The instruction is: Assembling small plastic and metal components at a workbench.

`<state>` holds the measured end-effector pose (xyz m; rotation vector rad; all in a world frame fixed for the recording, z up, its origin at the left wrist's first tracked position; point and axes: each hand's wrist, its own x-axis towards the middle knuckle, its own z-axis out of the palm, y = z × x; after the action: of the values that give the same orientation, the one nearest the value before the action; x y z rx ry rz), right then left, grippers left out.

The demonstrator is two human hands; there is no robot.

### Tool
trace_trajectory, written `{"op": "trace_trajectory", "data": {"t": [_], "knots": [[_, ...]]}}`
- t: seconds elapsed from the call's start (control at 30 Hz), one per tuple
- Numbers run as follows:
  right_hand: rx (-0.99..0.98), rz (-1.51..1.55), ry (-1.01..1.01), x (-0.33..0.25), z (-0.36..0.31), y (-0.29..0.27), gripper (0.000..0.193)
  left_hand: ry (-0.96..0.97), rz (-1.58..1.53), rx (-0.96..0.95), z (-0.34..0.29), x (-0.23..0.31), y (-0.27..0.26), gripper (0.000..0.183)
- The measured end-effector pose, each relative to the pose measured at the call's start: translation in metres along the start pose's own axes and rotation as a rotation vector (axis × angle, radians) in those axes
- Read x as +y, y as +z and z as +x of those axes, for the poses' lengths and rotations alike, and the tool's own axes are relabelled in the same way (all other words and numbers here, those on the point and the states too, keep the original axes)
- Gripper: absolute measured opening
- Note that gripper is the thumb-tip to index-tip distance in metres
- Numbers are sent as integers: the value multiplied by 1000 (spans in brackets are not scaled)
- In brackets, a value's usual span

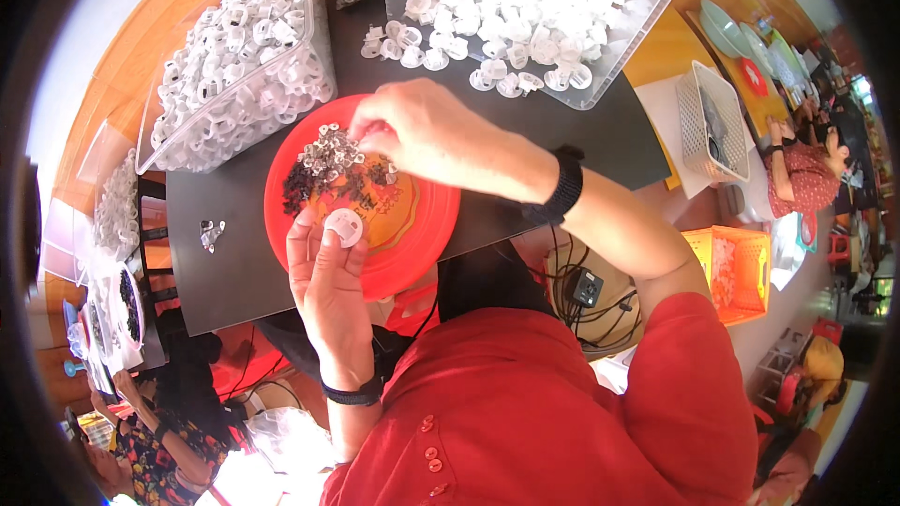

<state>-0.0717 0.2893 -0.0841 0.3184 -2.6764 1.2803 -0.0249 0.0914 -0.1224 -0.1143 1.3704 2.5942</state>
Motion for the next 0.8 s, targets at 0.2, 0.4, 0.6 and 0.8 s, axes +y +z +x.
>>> {"op": "trace_trajectory", "data": {"t": [0.2,0.4,0.6,0.8], "knots": [[-59,-307,-149,29,-8,5,3,-58,-11,-37,3,0,-7,28],[-104,-396,-174,30,-13,22,4,-64,-28,-43,5,-2,-6,23],[-108,-344,-187,28,-11,25,5,-55,-18,-66,7,-2,-6,16],[-223,330,13,-3,-17,8,9,-63,75,-67,6,-2,3,12]]}}
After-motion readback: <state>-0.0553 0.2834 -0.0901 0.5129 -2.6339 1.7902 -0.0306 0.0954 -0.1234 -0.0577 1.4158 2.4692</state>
